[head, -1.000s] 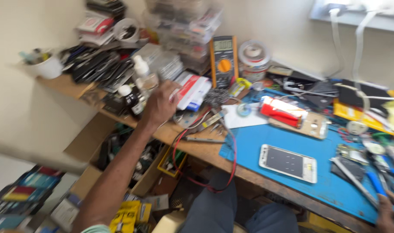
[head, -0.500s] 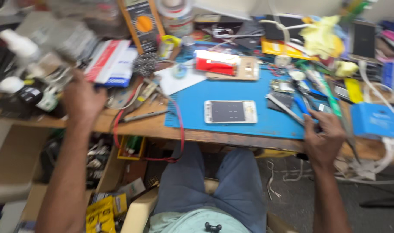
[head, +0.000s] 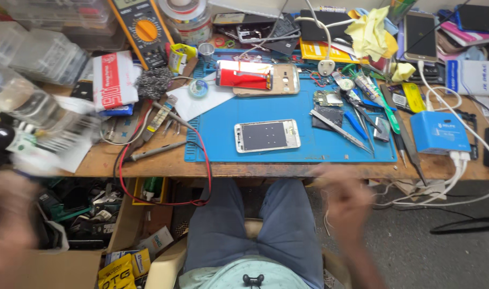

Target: The person holds a disassembled smartphone frame on a repair mat and first works around its edges with a small pen-like tool. They then pick up a white adhesive bottle and squeeze adhesive along the frame's inner edge, rotating the frame to reach each side, before setting the frame down and reaching across the bench.

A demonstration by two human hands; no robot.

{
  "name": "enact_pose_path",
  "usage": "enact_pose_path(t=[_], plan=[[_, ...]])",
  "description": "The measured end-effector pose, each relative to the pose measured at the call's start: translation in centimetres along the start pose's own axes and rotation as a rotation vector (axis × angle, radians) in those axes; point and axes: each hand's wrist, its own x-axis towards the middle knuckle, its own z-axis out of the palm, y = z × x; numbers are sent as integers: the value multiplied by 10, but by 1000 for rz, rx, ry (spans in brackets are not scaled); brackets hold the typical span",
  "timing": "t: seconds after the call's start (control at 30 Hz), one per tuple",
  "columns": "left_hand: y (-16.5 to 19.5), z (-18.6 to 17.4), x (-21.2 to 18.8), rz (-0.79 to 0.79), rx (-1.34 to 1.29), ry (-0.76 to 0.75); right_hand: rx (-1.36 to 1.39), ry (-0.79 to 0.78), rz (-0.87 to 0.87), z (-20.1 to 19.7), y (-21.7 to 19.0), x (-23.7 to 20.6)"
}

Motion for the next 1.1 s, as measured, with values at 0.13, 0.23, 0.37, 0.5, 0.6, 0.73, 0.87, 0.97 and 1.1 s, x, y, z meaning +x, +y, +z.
enact_pose_path(t=[0.13, 0.23, 0.37, 0.5, 0.6, 0.73, 0.87, 0.97, 1.1], plan=[[77, 68, -52, 238, -260, -312, 1033, -608, 324, 50, -41, -54], [94, 102, -75, 270, -440, -434, 972, -369, 591, 58, -41, -63], [108, 122, -91, 108, -702, -375, 1037, -254, 618, 58, -38, -68], [127, 142, -106, -331, -973, -563, 686, -201, 550, 68, -43, -73], [128, 152, -116, -429, -971, -522, 447, -220, 129, 68, -48, -71], [116, 153, -112, -468, -1084, -574, 390, -304, -90, 62, -48, -66], [106, 147, -98, -214, -1089, -589, 829, -407, 599, 57, -35, -68], [100, 143, -93, -71, -909, -543, 809, -451, 727, 48, -21, -74], [95, 143, -91, 89, -744, -490, 860, -403, 706, 41, -13, -83]])
